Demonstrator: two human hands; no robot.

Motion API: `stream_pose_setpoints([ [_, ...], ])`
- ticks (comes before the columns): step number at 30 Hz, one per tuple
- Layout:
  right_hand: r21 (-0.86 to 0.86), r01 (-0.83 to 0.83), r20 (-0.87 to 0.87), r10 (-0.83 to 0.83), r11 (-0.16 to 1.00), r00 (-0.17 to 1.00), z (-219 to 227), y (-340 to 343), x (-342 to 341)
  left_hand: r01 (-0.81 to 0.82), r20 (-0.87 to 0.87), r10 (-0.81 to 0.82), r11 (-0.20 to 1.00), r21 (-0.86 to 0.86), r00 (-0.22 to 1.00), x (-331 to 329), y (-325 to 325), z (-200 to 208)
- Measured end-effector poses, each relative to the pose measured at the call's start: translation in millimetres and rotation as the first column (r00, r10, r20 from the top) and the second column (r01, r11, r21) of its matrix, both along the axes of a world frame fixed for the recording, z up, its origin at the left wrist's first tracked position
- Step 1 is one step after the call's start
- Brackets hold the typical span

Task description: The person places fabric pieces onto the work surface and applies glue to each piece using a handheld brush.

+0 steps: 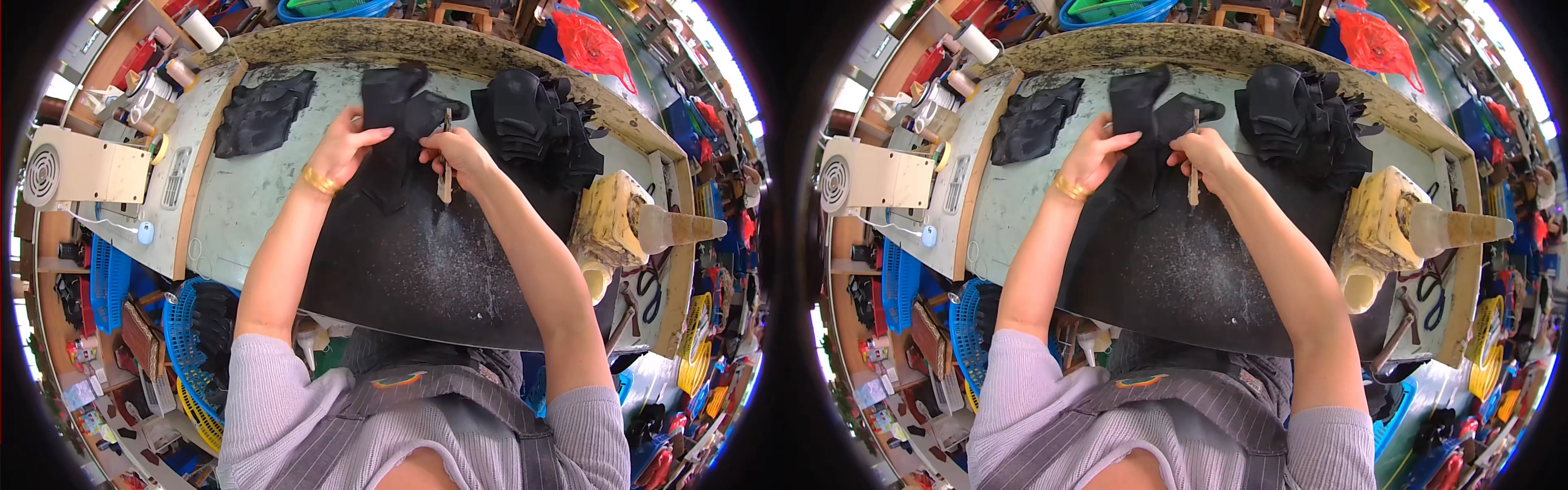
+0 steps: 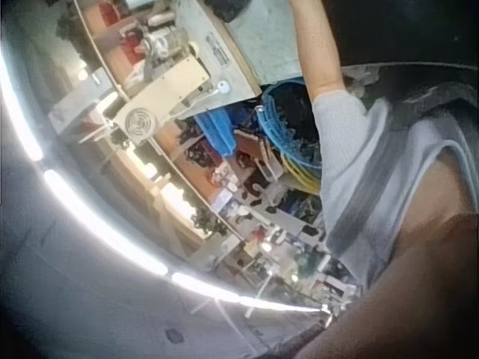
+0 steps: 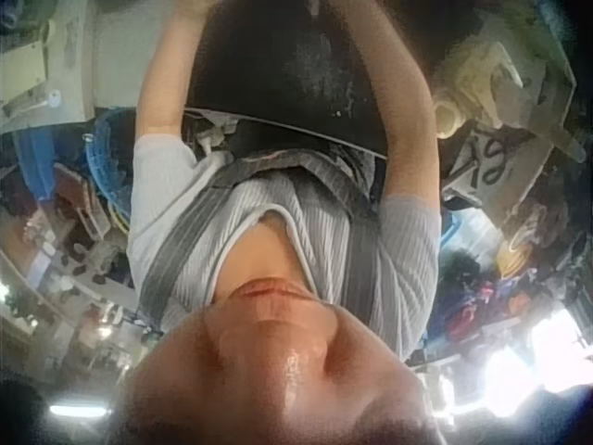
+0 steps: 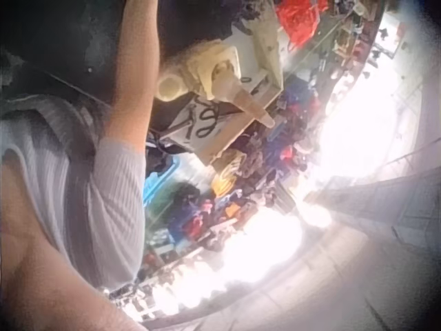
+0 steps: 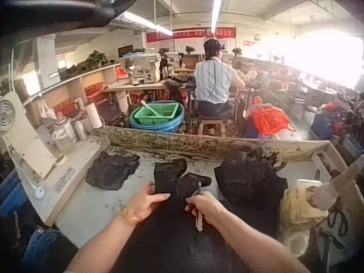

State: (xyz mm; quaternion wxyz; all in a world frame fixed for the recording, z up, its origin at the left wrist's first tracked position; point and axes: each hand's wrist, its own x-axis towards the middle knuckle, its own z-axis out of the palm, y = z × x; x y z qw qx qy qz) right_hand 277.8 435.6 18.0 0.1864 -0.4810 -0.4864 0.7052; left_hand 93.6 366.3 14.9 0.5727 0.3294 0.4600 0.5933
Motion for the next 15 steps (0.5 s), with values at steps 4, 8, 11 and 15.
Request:
stream_pose_setpoints([
  [4, 0.226, -0.118, 0.362, 0.029, 0.967, 0.932, -8, 22, 9, -0.036, -0.02, 0.041, 0.976, 0.214, 0.999, 8, -70, 42],
  [8, 0.644, -0.436, 0.7, -0.253, 0.629, 0.668, 29, -21, 44, -0.078, -0.367, 0.22, 0.928, 0.364, 0.904, 3, -137, 86],
  [11, 0.71, -0.065, 0.242, -0.157, 0.701, 0.957, 73, -83, 102, 0.074, -0.317, 0.076, 0.896, 0.438, 0.945, -2, -178, 103],
  [15, 0.681, 0.39, -0.084, -0.463, 0.62, 0.882, 85, -146, 224, -0.018, 0.015, 0.017, 0.994, 0.112, 1.0, 69, -170, 87],
])
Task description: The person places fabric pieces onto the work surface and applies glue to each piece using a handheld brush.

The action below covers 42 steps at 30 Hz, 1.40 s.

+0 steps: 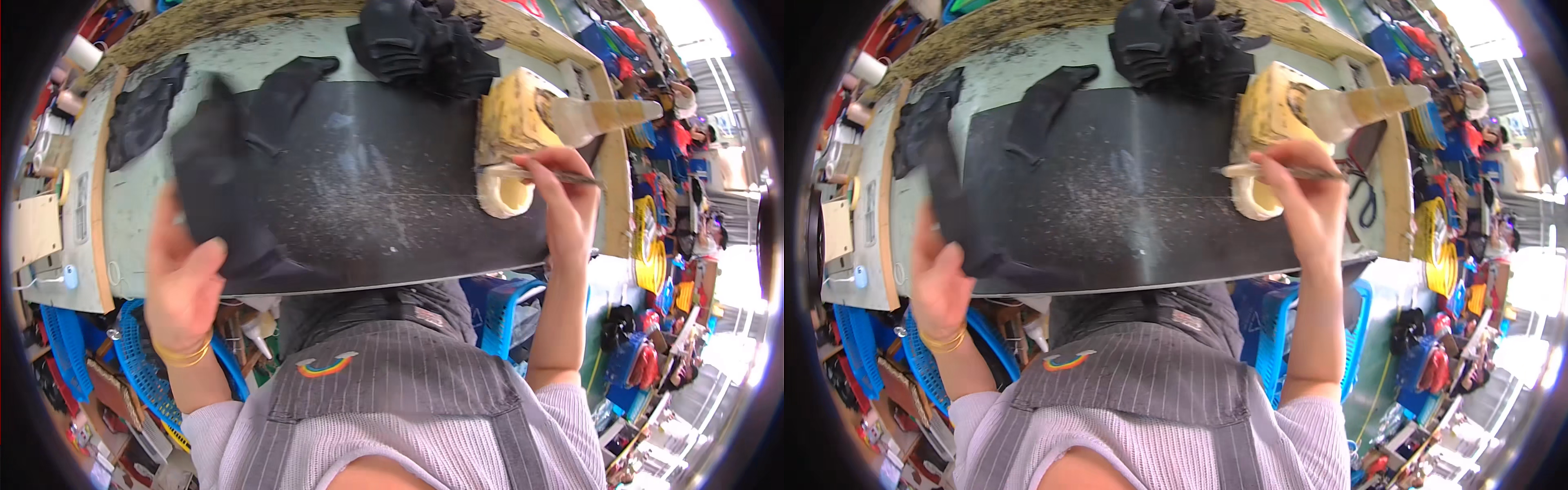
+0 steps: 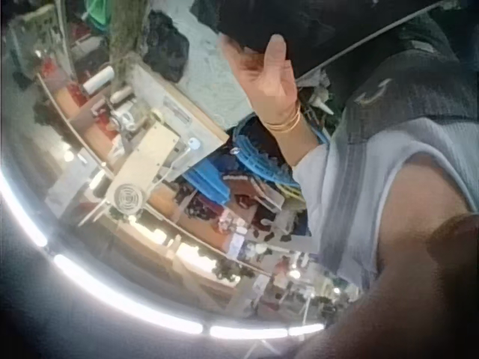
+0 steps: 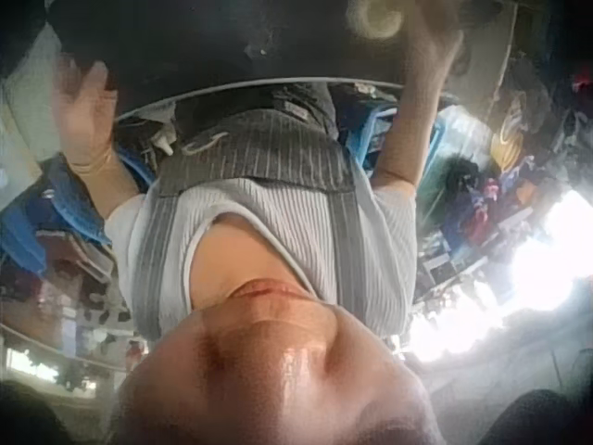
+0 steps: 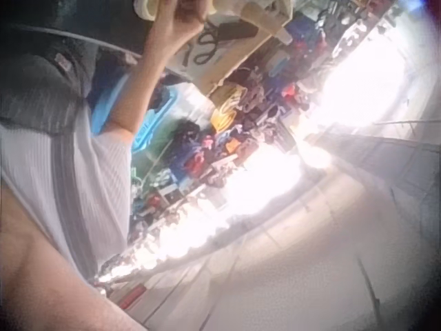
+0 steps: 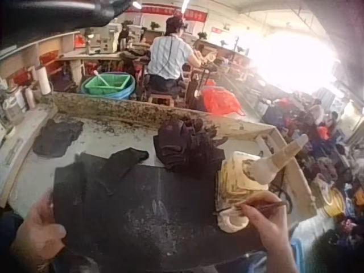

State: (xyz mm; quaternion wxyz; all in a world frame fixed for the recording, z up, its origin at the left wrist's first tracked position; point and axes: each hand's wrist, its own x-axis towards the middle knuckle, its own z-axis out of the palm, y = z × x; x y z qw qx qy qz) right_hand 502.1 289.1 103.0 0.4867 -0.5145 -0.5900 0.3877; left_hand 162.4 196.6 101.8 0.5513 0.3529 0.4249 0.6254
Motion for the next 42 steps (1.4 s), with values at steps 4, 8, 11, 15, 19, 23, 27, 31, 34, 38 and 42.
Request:
stream_pose_setpoints([
  [4, -0.104, 0.287, 0.203, -0.262, 0.952, 0.943, -7, -24, 40, 0.456, 0.516, -0.215, 0.794, -0.403, 0.829, 31, 31, -47],
  [8, -0.158, 0.229, 0.167, -0.202, 0.961, 0.965, -42, -3, 42, 0.418, 0.391, -0.281, 0.847, -0.329, 0.876, 57, 54, -59],
  [11, -0.223, 0.244, 0.156, -0.213, 0.944, 0.965, -28, 3, 44, 0.227, -0.212, -0.313, 0.909, -0.35, 0.926, 45, 73, -94],
  [15, -0.34, 0.017, -0.213, -0.094, 0.94, 0.972, -38, 5, 4, -0.003, -0.712, -0.165, 0.973, -0.229, 0.683, 56, 79, -118],
  [19, -0.225, -0.139, -0.333, 0.058, 0.964, 0.941, -67, 27, -92, -0.033, -0.722, -0.086, 0.988, -0.149, 0.686, 60, 76, -105],
  [23, -0.25, -0.07, -0.028, 0.065, 0.966, 0.998, -80, 37, -115, 0.065, -0.741, -0.173, 0.983, -0.172, 0.648, 52, 74, -113],
  [27, -0.141, -0.063, 0.0, 0.064, 0.988, 0.998, -79, 53, -124, 0.126, -0.71, -0.223, 0.974, -0.187, 0.668, 44, 69, -97],
  [31, -0.275, -0.102, 0.035, 0.117, 0.956, 0.993, -78, 63, -118, 0.032, -0.703, -0.214, 0.964, -0.263, 0.678, 47, 62, -98],
  [34, -0.174, -0.222, -0.126, 0.202, 0.959, 0.971, -88, 75, -117, 0.003, -0.73, -0.132, 0.984, -0.176, 0.671, 48, 64, -100],
  [38, -0.444, -0.346, -0.07, 0.353, 0.826, 0.933, -91, 36, -78, 0.005, -0.704, -0.153, 0.978, -0.208, 0.693, 51, 56, -110],
  [42, -0.258, -0.338, -0.084, 0.328, 0.905, 0.941, -78, 8, -85, -0.016, -0.725, -0.149, 0.976, -0.216, 0.672, 51, 61, -104],
])
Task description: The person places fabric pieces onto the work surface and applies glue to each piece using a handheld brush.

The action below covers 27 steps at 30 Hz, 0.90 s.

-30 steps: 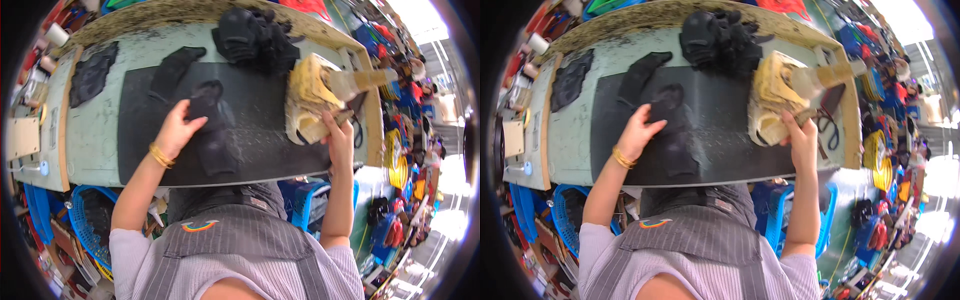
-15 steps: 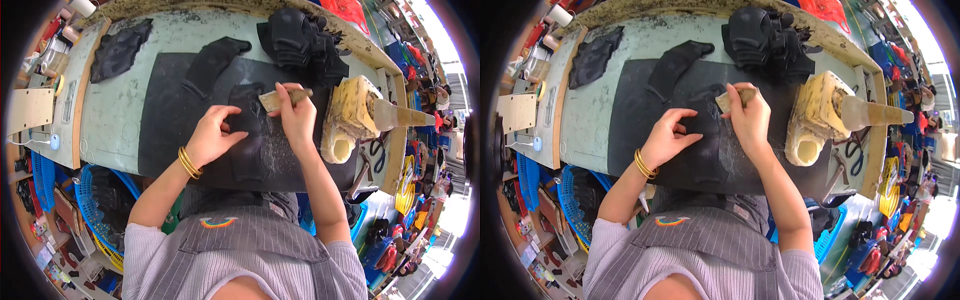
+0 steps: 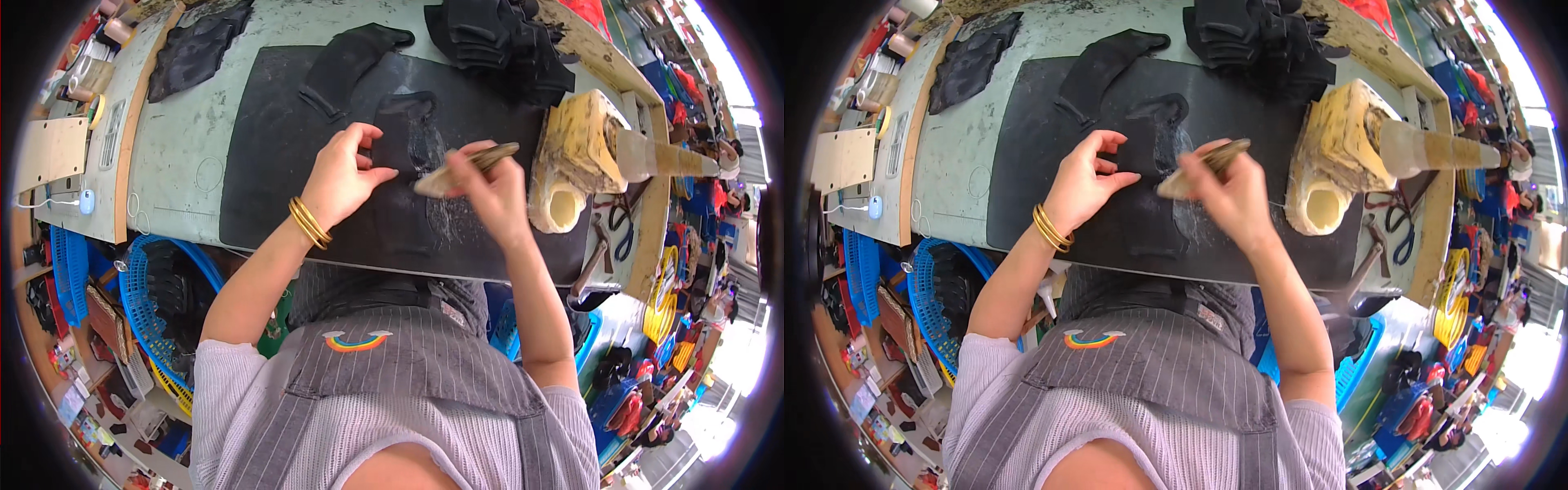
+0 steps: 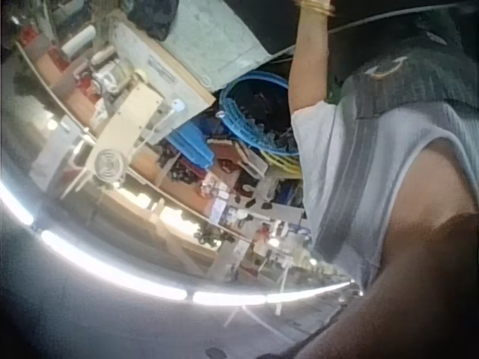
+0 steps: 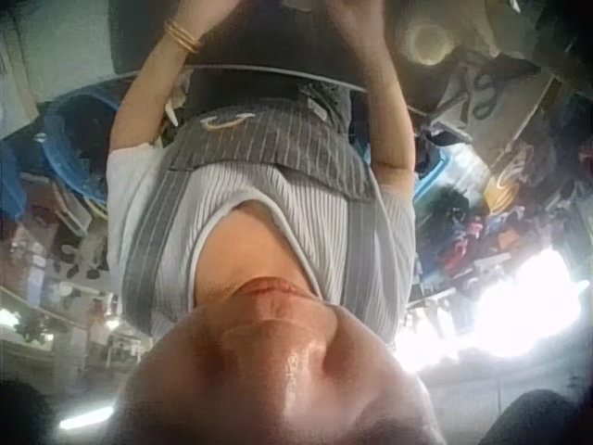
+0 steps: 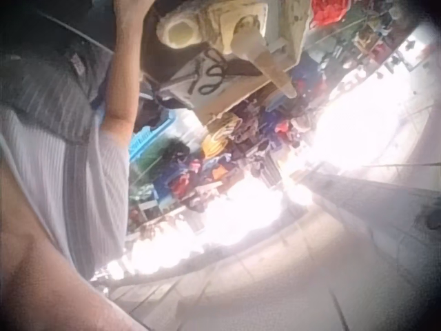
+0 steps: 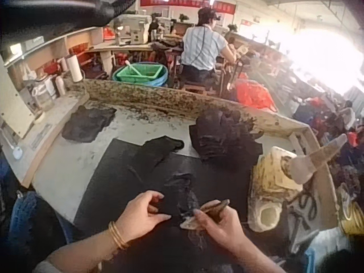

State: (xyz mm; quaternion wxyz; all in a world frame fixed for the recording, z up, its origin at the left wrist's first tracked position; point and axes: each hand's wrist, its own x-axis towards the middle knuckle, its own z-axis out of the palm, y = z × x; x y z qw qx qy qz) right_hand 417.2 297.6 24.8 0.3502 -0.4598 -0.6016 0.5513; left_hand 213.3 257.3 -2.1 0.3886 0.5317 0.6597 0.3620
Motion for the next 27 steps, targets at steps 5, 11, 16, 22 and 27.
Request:
stream_pose_setpoints([
  [5, -0.049, -0.186, 0.253, 0.192, 0.981, 0.948, 9, -18, 16, -0.007, 0.083, 0.013, 0.997, -0.072, 0.996, -6, 4, -10],
  [11, -0.143, -0.171, 0.108, 0.187, 0.975, 0.976, 11, -18, 33, -0.034, 0.519, 0.197, 0.952, -0.305, 0.832, -16, 12, 8],
  [16, -0.059, -0.015, -0.042, 0.013, 0.998, 0.999, 1, 42, -39, 0.087, 0.658, 0.188, 0.928, -0.362, 0.729, -27, 16, -1],
  [22, -0.088, -0.247, 0.032, 0.25, 0.965, 0.968, 6, 47, -42, 0.058, 0.628, 0.198, 0.931, -0.362, 0.753, -25, 17, -10],
  [27, 0.322, -0.561, 0.267, 0.496, 0.762, 0.826, 20, 27, -46, 0.057, 0.627, 0.177, 0.941, -0.334, 0.759, -30, 16, -11],
])
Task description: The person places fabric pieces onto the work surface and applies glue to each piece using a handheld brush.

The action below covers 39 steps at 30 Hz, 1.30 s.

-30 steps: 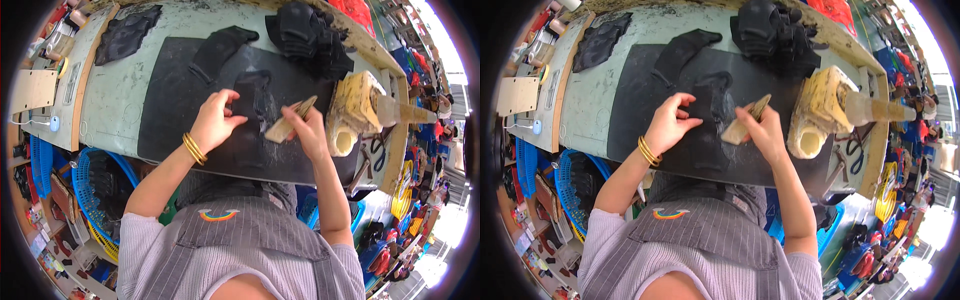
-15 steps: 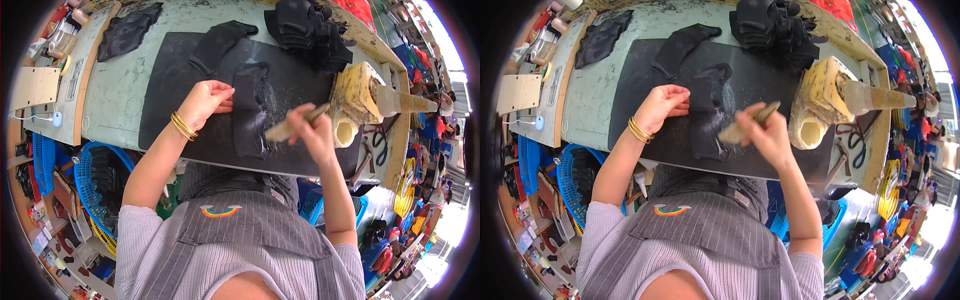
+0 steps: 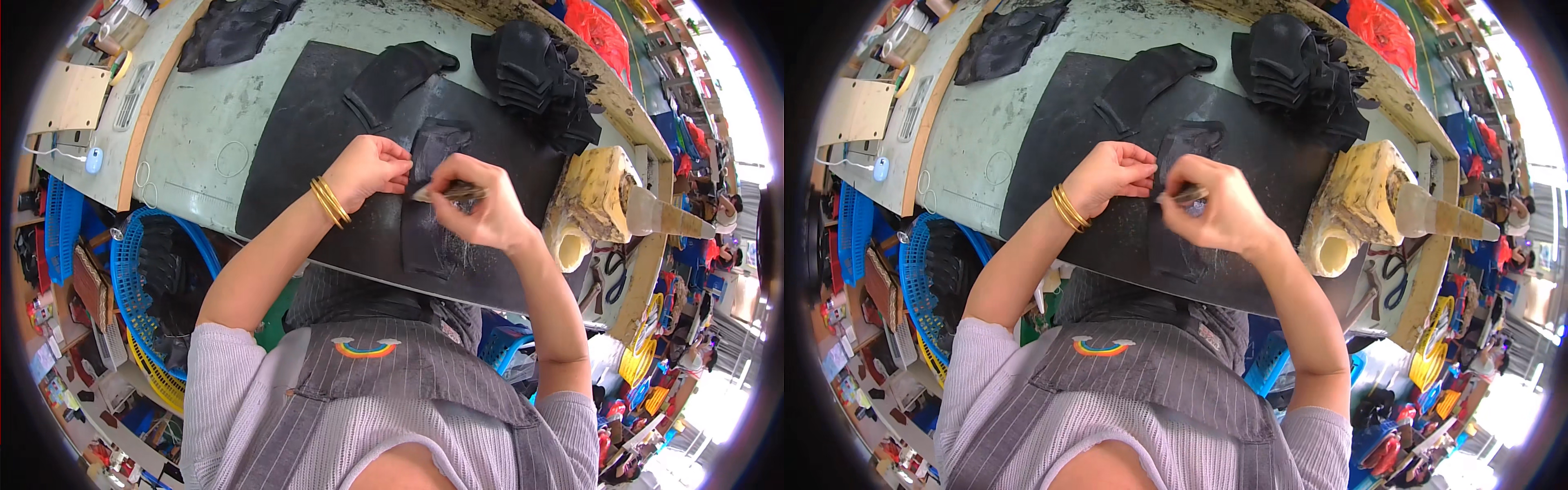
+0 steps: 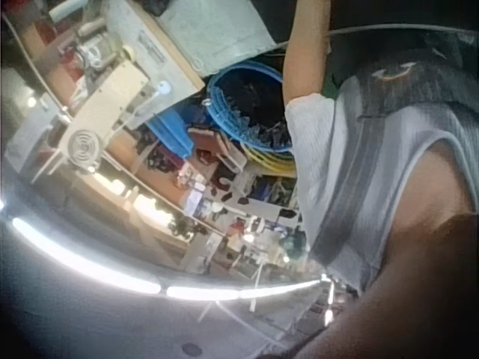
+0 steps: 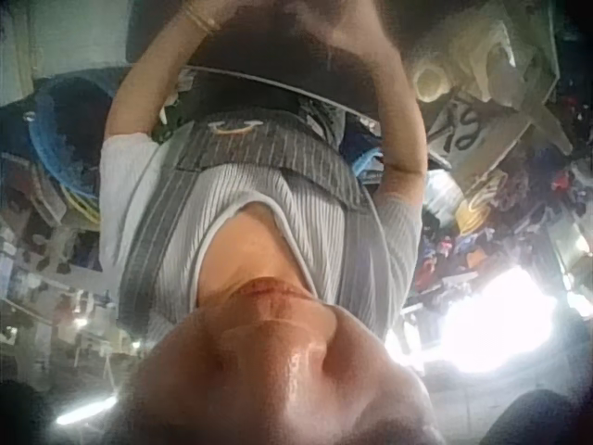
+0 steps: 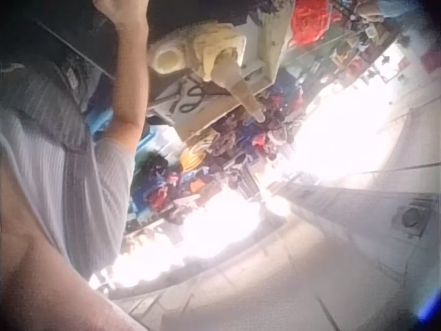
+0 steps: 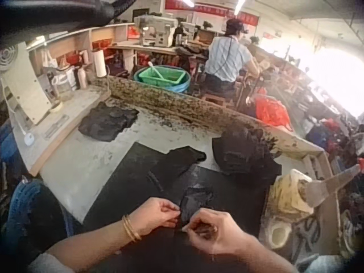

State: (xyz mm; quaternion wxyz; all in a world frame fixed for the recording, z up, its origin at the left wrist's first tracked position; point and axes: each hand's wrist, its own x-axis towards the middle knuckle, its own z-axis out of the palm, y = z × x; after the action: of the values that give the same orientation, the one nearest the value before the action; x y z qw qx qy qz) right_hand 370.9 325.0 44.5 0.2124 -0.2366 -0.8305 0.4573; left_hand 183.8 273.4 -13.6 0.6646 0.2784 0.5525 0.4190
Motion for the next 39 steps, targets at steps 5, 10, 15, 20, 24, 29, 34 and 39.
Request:
stream_pose_setpoints([
  [5, -0.01, 0.081, -0.041, -0.082, 0.997, 0.996, 11, -11, 8, -0.007, 0.008, 0.007, 1.0, -0.02, 1.0, 4, 0, 3],
  [10, -0.169, 0.308, 0.102, -0.294, 0.936, 0.95, 5, -27, 23, 0.049, -0.107, -0.047, 0.999, 0.01, 0.993, 9, 0, 8],
  [15, -0.481, 0.278, 0.072, -0.278, 0.832, 0.958, -22, -67, 44, 0.128, -0.146, -0.12, 0.99, 0.05, 0.982, 17, 4, 9],
  [20, -0.436, 0.597, -0.106, -0.697, 0.674, 0.709, 14, -72, 109, 0.147, -0.082, -0.137, 0.981, 0.126, 0.987, 12, -4, 31],
  [24, -0.174, 0.885, -0.073, -0.902, 0.432, 0.426, 24, -52, 176, 0.135, -0.329, 0.047, 0.851, 0.507, 0.943, 19, -15, 85],
  [29, -0.464, 0.737, -0.167, -0.865, 0.492, 0.473, 31, -39, 162, 0.575, -0.746, 0.256, 0.502, 0.646, 0.615, 12, -20, 49],
  [34, -0.453, 0.418, -0.142, -0.527, 0.787, 0.838, 14, -6, 34, 0.844, -0.822, 0.432, 0.211, 0.493, 0.372, 3, -51, 8],
  [39, -0.31, 0.422, 0.021, -0.438, 0.852, 0.899, -10, -10, -1, 0.891, -0.807, 0.506, 0.148, 0.429, 0.304, 7, -49, 11],
])
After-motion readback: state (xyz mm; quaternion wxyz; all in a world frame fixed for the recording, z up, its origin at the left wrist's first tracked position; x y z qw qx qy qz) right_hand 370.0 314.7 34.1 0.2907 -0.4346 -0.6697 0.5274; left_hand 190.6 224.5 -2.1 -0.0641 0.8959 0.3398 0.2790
